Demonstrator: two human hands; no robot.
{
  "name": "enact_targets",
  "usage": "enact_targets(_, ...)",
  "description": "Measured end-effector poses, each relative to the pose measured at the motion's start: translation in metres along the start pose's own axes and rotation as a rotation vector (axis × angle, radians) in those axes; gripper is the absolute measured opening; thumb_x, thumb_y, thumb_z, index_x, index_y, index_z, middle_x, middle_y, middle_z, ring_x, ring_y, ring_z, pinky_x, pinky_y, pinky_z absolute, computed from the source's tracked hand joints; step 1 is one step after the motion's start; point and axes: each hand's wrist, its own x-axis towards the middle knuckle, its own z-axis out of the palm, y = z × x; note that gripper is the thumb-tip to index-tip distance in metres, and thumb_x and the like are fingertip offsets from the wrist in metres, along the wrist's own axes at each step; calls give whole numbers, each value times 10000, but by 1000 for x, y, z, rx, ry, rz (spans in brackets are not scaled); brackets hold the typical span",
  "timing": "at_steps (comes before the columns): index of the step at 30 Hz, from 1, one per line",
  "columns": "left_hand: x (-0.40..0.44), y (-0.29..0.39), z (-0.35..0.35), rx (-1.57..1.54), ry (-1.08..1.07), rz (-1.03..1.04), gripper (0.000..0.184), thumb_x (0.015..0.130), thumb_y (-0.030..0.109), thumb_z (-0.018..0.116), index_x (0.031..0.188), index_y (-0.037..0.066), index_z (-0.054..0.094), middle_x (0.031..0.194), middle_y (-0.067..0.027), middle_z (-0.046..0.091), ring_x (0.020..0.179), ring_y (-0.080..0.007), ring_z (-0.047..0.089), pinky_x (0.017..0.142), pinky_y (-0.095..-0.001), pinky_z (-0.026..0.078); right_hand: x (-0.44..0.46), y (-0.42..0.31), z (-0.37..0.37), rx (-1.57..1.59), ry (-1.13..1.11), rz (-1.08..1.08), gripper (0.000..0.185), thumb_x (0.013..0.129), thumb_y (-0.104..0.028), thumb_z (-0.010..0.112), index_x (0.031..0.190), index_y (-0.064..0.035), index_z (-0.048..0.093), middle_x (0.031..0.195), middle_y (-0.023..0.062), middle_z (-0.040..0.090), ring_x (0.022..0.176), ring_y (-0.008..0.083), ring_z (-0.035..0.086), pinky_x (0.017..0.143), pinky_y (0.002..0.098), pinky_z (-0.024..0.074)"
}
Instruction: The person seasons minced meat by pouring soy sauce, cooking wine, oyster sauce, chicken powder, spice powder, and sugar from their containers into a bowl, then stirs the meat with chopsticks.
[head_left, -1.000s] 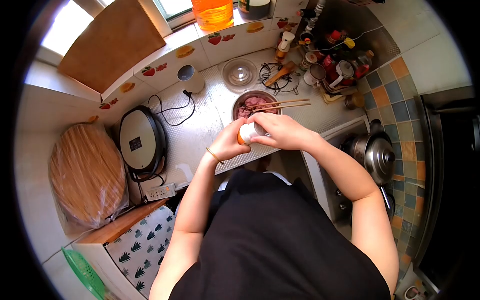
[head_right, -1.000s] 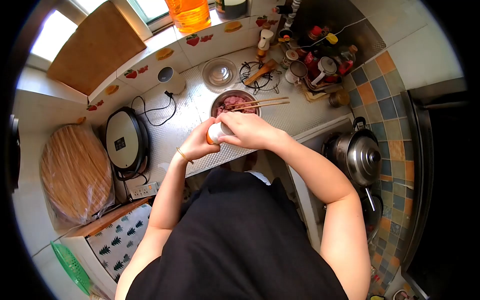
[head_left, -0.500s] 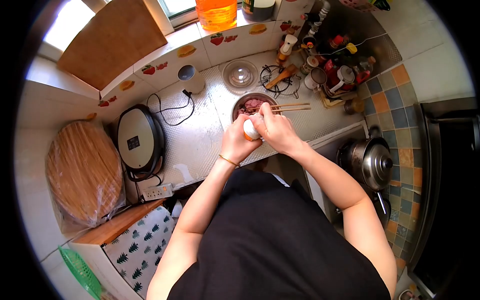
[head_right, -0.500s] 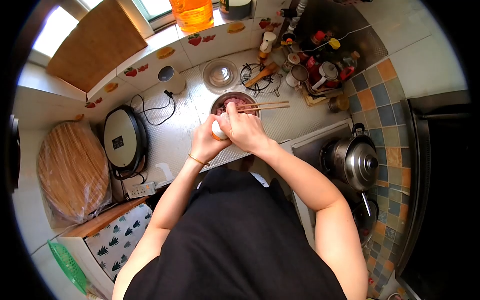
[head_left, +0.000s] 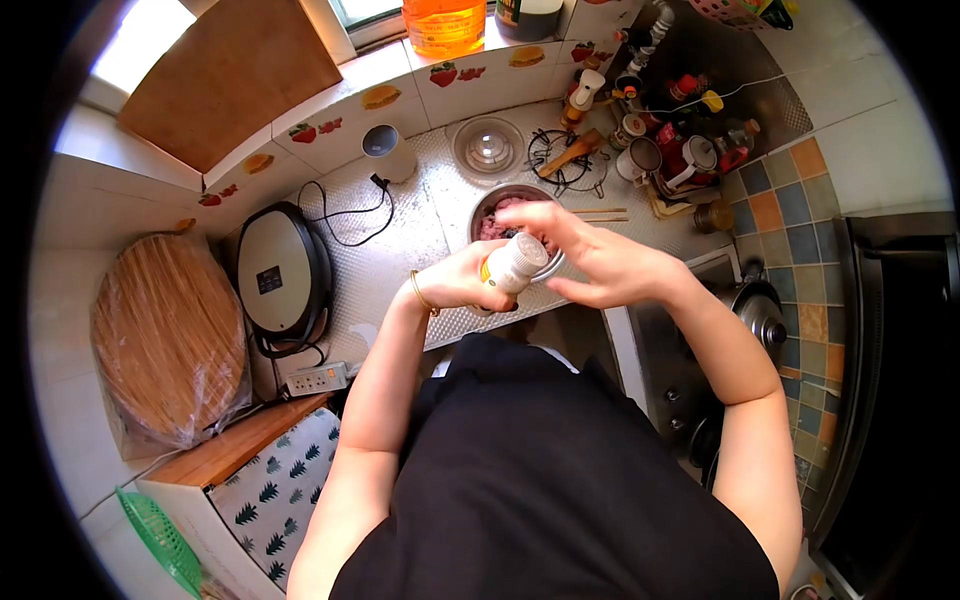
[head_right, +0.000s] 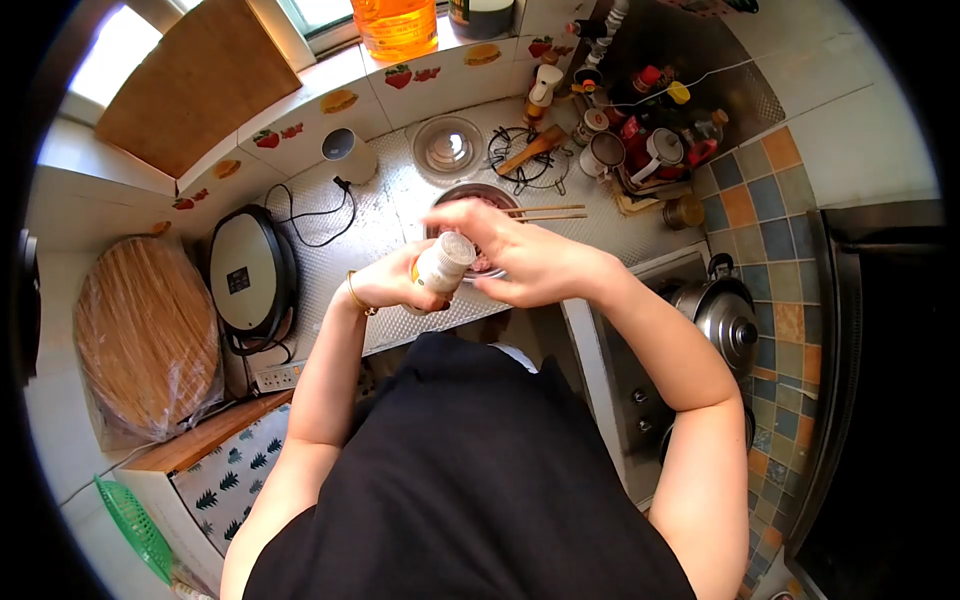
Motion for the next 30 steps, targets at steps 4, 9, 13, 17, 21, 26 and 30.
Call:
enact_targets(4, 9, -17, 4, 240, 196, 97, 465, 648, 122, 743, 1071, 21, 579, 878, -49, 613, 802, -136, 595, 703, -282, 501, 14, -16, -10, -38, -93, 587, 482, 937, -383, 566, 1297, -83, 452, 1070, 173, 613, 1002, 345, 611, 832, 437, 486)
enact_targets(9, 9, -15, 5, 404, 211, 39, 564, 637, 56, 716, 1181, 18, 570, 949, -46, 626, 855, -130, 588, 780, -288, 501, 11, 7, 9, -200, -237, 606, 359, 923, -357, 620, 1114, -63, 543, 994, 141, 622, 903, 299, 619, 765, 396, 479)
enact_targets(13, 8, -21, 0, 348, 191, 30, 566, 638, 64, 723, 1181, 22, 570, 957, -48, 625, 868, -133, 589, 794, -296, 498, -1, 14, 6, -121, -134, 297, 332, 857, -193, 700, 1117, -58, 545, 1049, 116, 590, 951, 277, 605, 801, 380, 478)
enact_targets(17, 7, -23, 2, 368, 211, 76, 532, 641, 70, 734, 1147, 31, 574, 962, -35, 623, 909, -130, 584, 833, -295, 486, -3, 6, -6, 51, -124, 331, 427, 780, -31, 752, 1145, -67, 534, 1114, 72, 545, 1014, 219, 595, 863, 354, 483)
enact_targets(21, 6, -28, 3, 377, 267, 125, 511, 637, 75, 772, 1105, 56, 569, 971, -24, 620, 945, -130, 581, 865, -296, 475, -32, 36, 3, 262, 128, 336, 527, 761, -34, 760, 1207, -63, 481, 1162, 72, 535, 1066, 200, 587, 933, 330, 488)
enact_targets(26, 15, -55, 4, 264, 383, 153, 513, 642, 69, 806, 1090, 77, 556, 979, -22, 618, 947, -142, 587, 870, -310, 480, -77, 80, 44, 649, 362, 563, 565, 786, -40, 766, 1240, -73, 431, 1221, 55, 510, 1162, 159, 553, 1025, 335, 436)
enact_targets(30, 27, -106, 2, 279, 523, 102, 561, 687, 103, 838, 1146, 75, 516, 1017, -4, 584, 951, -104, 557, 856, -283, 470, -104, 107, 93, 785, 480, 703, 528, 809, -42, 754, 1232, -67, 439, 1167, 78, 580, 1105, 162, 587, 960, 315, 480)
